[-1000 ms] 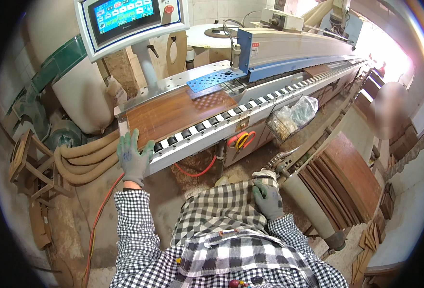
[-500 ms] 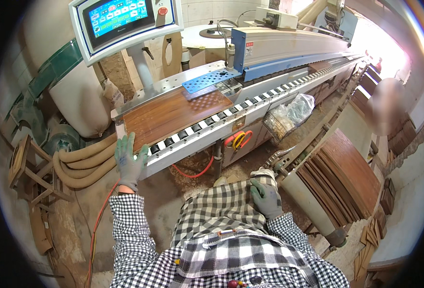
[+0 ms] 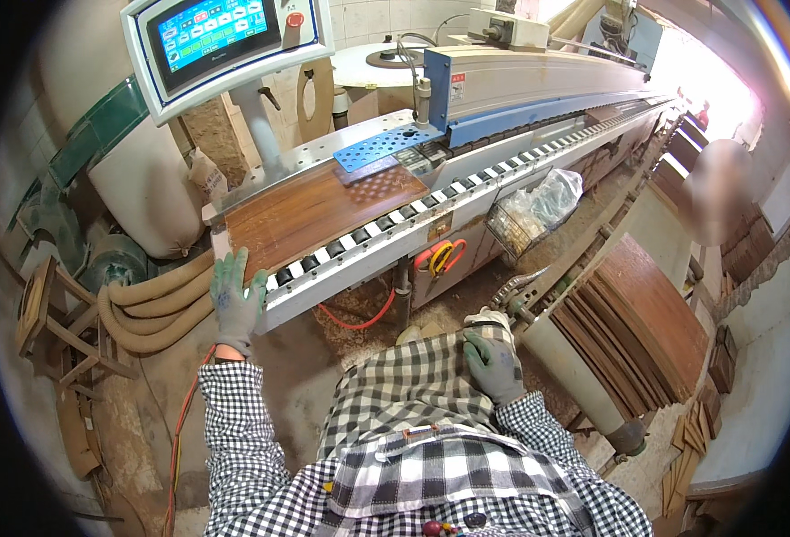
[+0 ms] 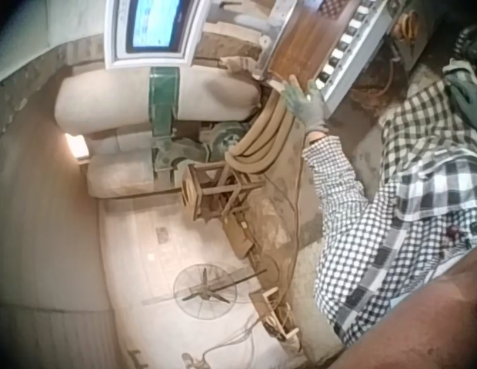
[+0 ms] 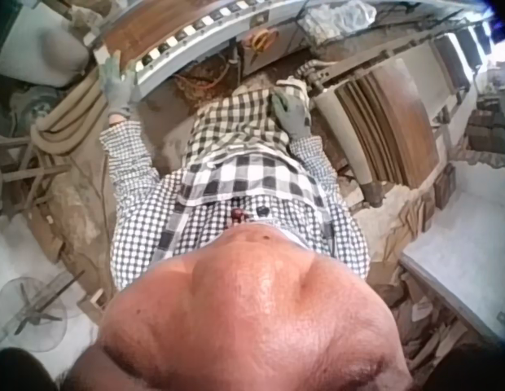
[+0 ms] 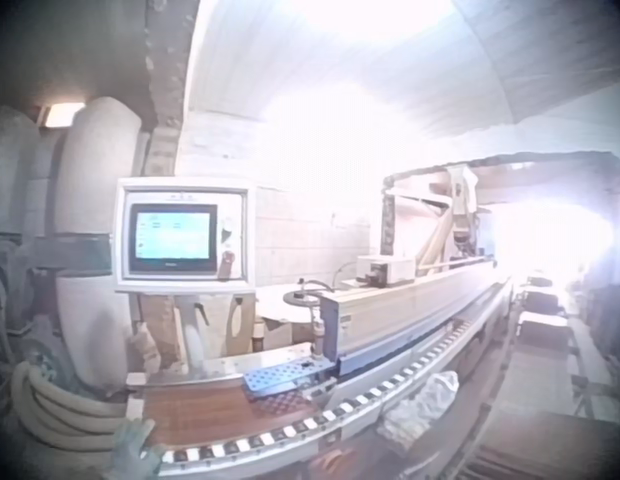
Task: The person feeds rectangular wooden boards through a belt sander one at a time, guiding them with gloved hands and stacking the finished boards on a nearby table. The person repeats this process for multiple boards throughout the clip.
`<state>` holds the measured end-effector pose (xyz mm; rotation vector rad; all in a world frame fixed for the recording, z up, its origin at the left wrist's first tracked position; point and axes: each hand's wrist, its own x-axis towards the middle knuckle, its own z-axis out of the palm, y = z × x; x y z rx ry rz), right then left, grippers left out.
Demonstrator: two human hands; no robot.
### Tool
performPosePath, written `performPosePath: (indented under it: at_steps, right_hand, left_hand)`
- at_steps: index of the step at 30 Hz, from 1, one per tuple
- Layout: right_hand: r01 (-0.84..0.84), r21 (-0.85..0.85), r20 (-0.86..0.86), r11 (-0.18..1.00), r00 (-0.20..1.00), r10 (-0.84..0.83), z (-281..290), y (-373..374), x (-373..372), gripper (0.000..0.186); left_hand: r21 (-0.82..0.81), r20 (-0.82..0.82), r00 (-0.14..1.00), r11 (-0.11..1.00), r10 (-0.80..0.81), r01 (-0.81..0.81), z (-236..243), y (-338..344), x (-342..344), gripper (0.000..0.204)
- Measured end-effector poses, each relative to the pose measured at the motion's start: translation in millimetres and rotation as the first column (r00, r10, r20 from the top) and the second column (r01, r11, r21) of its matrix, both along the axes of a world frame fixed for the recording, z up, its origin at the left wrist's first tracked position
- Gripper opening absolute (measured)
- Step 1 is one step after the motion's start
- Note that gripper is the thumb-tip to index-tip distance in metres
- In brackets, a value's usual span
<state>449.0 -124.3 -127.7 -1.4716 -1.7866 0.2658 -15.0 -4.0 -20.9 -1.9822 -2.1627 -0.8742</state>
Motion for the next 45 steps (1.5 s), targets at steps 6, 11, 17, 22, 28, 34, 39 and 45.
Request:
performPosePath:
  at_steps: [6,11,17,22,28,34,39,45]
  right_hand:
    - [-0.010,0.035,0.015,0.999,1.000,0.010,-7,1,1,0.028]
    - [-0.014,0.031,-0.018,0.999,1.000,0.015,-1,0,-1,0.028]
    - [-0.015,0.021,-0.008,1.000,1.000,0.015,0,0,-1,0.028]
    - [0.007,-0.013,-0.120,1.000,0.993,-0.008,-2,-5,4,0.029]
    - [0.183,-0.100,-0.445,0.978,0.871,-0.209,22,-23,43,0.033]
    - [0.621,0.301,-0.362,0.724,0.777,-0.515,95,-88,147,0.035]
    - [0.923,0.331,-0.444,0.196,0.336,-0.831,95,-174,253,0.045]
    - [0.876,-0.147,-0.864,0.459,0.113,-0.491,98,-203,275,0.063]
  left_hand:
    - [-0.045,-0.030,0.999,0.999,0.017,-0.018,5,1,1,0.064]
    - [-0.126,-0.105,0.994,0.991,0.033,-0.046,29,1,24,0.064]
    - [-0.138,-0.173,0.985,0.989,0.024,-0.048,29,27,57,0.064]
    - [-0.217,-0.183,0.983,0.974,0.016,-0.056,32,54,102,0.068]
    - [-0.159,-0.154,0.987,0.987,-0.047,0.022,40,65,145,0.072]
    - [-0.066,-0.212,0.973,0.995,-0.094,0.082,32,64,143,0.074]
    - [-0.130,-0.231,0.967,0.989,-0.103,0.074,38,60,149,0.074]
    - [-0.153,-0.260,0.961,0.987,-0.092,0.053,39,58,147,0.073]
